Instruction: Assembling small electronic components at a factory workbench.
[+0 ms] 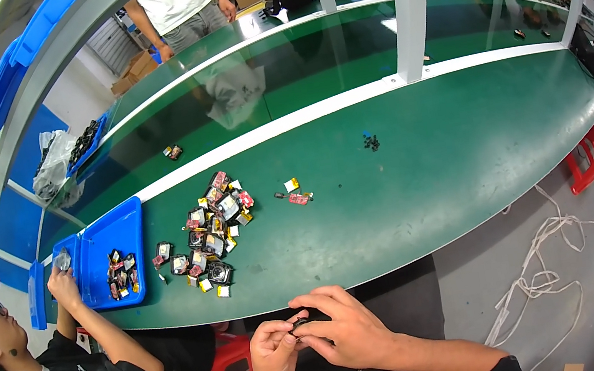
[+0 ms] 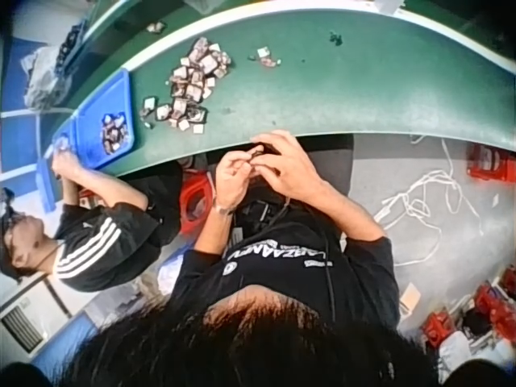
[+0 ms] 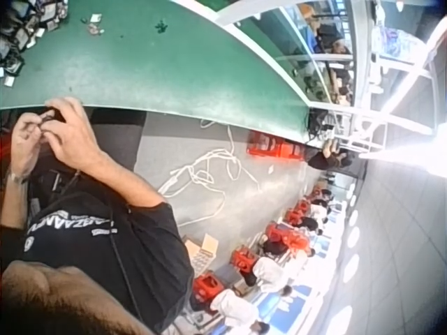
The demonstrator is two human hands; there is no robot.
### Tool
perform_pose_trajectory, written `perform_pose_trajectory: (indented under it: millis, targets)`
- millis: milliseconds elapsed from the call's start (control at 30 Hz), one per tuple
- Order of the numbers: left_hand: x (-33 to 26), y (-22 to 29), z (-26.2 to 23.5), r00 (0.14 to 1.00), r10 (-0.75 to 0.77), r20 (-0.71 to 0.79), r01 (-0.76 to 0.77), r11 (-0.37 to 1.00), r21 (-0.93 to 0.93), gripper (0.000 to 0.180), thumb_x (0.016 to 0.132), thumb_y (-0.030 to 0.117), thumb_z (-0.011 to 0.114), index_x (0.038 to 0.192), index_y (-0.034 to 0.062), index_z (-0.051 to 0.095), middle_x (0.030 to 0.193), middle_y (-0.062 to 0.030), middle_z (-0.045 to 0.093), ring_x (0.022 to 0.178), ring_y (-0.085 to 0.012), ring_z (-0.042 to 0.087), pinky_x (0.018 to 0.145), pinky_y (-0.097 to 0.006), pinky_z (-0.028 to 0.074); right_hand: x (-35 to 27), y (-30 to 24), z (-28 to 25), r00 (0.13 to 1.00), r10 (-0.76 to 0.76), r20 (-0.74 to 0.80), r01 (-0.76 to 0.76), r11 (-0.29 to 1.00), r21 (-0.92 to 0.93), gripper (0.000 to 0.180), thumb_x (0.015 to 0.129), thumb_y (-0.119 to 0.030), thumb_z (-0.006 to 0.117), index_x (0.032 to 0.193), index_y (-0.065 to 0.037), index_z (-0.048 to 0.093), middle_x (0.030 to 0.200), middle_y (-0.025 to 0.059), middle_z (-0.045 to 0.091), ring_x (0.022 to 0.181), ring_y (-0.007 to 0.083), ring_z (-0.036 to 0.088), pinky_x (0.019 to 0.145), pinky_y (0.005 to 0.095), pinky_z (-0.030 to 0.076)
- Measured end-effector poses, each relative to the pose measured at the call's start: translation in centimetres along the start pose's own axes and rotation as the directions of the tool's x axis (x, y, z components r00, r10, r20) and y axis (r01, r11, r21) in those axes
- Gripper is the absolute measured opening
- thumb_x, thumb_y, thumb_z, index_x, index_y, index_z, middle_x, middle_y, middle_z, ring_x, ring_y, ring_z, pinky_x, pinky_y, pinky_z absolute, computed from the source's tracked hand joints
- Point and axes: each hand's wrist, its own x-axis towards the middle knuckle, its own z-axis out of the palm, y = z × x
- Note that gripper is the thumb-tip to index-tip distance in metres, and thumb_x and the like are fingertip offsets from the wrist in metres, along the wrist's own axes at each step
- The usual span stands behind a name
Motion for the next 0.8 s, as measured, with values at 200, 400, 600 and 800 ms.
perform_pose_trajectory:
  millis: [200,400,600,800]
  targets:
    - [0.02,-0.07,-0.08,0.999,0.004,0.031,-0.002,0.996,-0.091,0.022,0.101,0.000,0.058,0.122,-0.0044,0.054,0.139,-0.0337,0.053,0.120,-0.0332,0.065,0.096,-0.041,0.060,-0.09,-0.12,0.05,1.000,0.023,-0.007,-0.022,0.999,0.045,0.024,0.073,-0.005,0.082,0.096,-0.011,0.077,0.128,0.0068,0.064,0.117,0.0316,0.055,0.097,0.0412,0.048]
    - [0.34,-0.18,0.06,1.000,0.010,0.008,-0.009,0.995,-0.100,0.022,0.101,-0.001,0.058,0.121,-0.0053,0.054,0.139,-0.0336,0.054,0.120,-0.0337,0.065,0.096,-0.042,0.060,0.11,0.04,-0.07,0.999,0.040,-0.002,-0.040,0.998,0.049,0.025,0.076,-0.006,0.082,0.100,-0.010,0.077,0.127,0.0057,0.065,0.118,0.0306,0.054,0.097,0.0406,0.048]
    - [0.16,-0.11,0.21,1.000,0.028,0.009,-0.026,0.992,-0.126,0.021,0.101,-0.002,0.057,0.121,-0.0057,0.055,0.138,-0.0328,0.055,0.118,-0.0338,0.065,0.096,-0.044,0.060,0.22,-0.13,0.02,0.998,0.063,0.015,-0.064,0.996,0.056,0.025,0.077,-0.006,0.082,0.101,-0.009,0.076,0.127,0.0056,0.065,0.117,0.0297,0.055,0.097,0.0396,0.048]
    - [-0.02,-0.25,-0.07,0.999,0.049,-0.016,-0.049,0.998,-0.025,0.021,0.101,-0.001,0.057,0.121,-0.0057,0.055,0.138,-0.0303,0.056,0.116,-0.0312,0.066,0.096,-0.044,0.060,0.56,-0.15,0.32,0.998,0.038,0.055,-0.043,0.994,0.101,0.025,0.077,-0.004,0.080,0.102,-0.008,0.076,0.128,0.0055,0.064,0.115,0.0295,0.055,0.095,0.0395,0.049]
